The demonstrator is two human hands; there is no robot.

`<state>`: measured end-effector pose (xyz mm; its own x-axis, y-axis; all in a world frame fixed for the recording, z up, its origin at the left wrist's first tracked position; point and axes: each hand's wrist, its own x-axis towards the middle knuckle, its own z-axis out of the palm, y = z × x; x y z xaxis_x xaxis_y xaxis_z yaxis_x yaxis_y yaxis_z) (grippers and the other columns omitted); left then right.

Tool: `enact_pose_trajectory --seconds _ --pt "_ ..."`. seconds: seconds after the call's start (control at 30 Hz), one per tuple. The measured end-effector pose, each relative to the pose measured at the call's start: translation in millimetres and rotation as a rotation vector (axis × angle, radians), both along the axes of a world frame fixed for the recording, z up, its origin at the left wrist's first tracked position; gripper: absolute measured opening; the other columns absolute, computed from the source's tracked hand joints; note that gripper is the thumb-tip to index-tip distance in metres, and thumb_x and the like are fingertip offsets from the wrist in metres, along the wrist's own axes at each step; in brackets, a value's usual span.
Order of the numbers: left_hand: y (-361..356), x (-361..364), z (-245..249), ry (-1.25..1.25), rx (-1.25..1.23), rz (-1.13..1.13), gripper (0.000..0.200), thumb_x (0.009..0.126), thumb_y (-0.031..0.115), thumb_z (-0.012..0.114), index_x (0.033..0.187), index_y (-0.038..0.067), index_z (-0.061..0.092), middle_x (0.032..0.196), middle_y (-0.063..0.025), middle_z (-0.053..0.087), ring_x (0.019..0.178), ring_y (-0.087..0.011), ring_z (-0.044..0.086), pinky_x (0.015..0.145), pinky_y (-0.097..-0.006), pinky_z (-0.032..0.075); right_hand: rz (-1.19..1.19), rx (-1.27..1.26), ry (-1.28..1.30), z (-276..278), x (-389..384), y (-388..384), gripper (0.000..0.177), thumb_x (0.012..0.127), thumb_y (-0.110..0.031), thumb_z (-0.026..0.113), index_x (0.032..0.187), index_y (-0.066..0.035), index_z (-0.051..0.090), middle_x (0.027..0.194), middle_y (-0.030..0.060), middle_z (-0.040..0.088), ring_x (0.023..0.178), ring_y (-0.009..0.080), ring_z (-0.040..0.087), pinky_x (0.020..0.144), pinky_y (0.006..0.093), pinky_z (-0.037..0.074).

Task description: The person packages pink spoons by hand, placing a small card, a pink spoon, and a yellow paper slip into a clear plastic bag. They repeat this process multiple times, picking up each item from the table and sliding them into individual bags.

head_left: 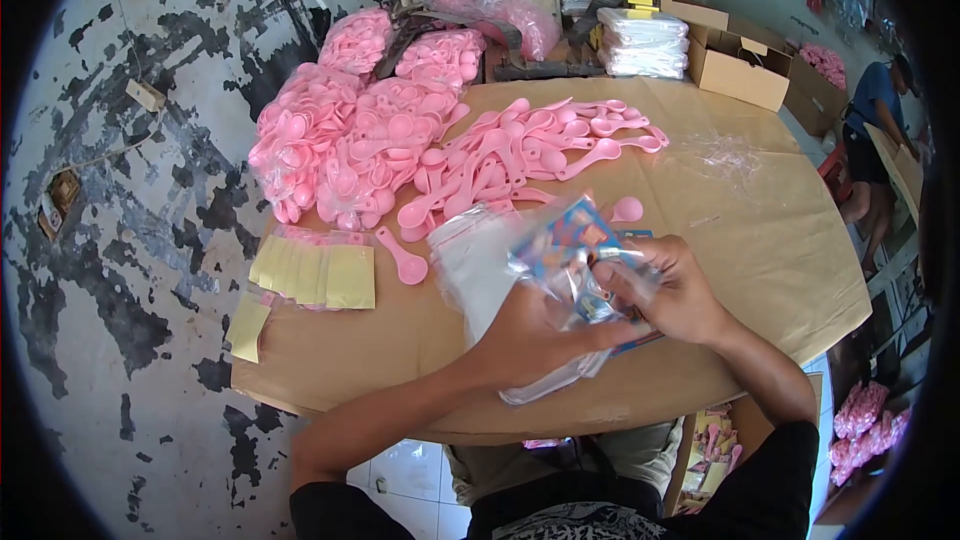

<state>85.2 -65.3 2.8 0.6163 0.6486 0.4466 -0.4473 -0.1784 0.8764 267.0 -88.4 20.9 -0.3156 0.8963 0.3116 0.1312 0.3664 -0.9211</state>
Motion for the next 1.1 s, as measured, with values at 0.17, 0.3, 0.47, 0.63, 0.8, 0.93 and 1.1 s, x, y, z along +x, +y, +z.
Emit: enact_pose_trajectory --seconds 0.17,0.3,0.47,0.63,0.8,0.93,1.1 --pt "7 -12 14 -0.088 -0.128 -0.028 0.060 0.104 0.043 0.027 0.147 0.002 0.022 0.149 -0.0187 0.033 0.136 -0.0264 0.037 0.111 -0.0406 0.032 -0.057 0.055 0.051 -10 -4 7 0.016 0.091 -0.012 0.066 0.104 -0.002 0.066 0.083 0.0008 0.063 0.077 0.0036 0.052 0.068 0.0248 0.046" --pt "5 -7 11 -0.080 -0.114 -0.062 0.055 0.104 0.038 0.032 0.145 0.000 0.026 0.149 -0.0181 0.035 0.136 -0.0231 0.037 0.111 -0.0384 0.032 -0.045 -0.080 -0.010 3 -8 -2 0.018 0.092 -0.014 0.065 0.105 -0.001 0.065 0.087 0.0012 0.063 0.078 0.0041 0.052 0.068 0.0240 0.046" --pt "8 -10 4 0.073 0.265 0.057 0.047 0.099 0.024 0.052 0.138 0.004 0.035 0.147 -0.0208 0.036 0.134 -0.0291 0.040 0.107 -0.0412 0.037 0.061 0.083 0.094 -14 -4 2 0.022 0.092 -0.014 0.066 0.111 -0.002 0.065 0.090 0.0017 0.065 0.078 0.0061 0.056 0.067 0.0236 0.047" --pt "2 -10 2 0.000 0.085 0.089 0.035 0.091 0.018 0.066 0.119 0.003 0.051 0.143 -0.0135 0.042 0.124 -0.0147 0.047 0.098 -0.0292 0.043 0.020 -0.154 0.160 7 -11 -2 0.025 0.090 -0.013 0.069 0.110 0.000 0.065 0.091 0.0024 0.065 0.077 0.0056 0.056 0.066 0.0242 0.047" --pt "-2 -25 -1 0.308 -0.153 0.104 0.042 0.086 0.017 0.071 0.123 0.008 0.052 0.127 -0.0072 0.053 0.110 -0.0116 0.054 0.090 -0.0289 0.049 0.016 0.109 0.064 -9 -12 13 0.048 0.098 -0.043 0.048 0.109 0.001 0.063 0.081 0.0028 0.064 0.071 0.0069 0.056 0.061 0.0242 0.045" --pt "17 -35 18 -0.114 0.023 0.314 0.049 0.082 0.006 0.069 0.126 0.009 0.046 0.130 -0.0073 0.052 0.116 -0.0138 0.052 0.094 -0.0321 0.048 0.099 -0.163 0.350 7 7 25 0.075 0.098 -0.064 0.020 0.101 -0.001 0.062 0.077 0.0024 0.062 0.070 0.0093 0.058 0.058 0.0242 0.046" --pt "46 -54 16 0.005 0.140 0.448 0.054 0.078 -0.001 0.074 0.122 0.007 0.044 0.129 -0.0161 0.053 0.114 -0.0199 0.056 0.093 -0.0342 0.051 0.000 0.094 -0.134 24 31 47 0.038 0.100 -0.035 0.048 0.102 -0.001 0.064 0.084 0.0073 0.064 0.073 0.0130 0.062 0.062 0.0252 0.048"
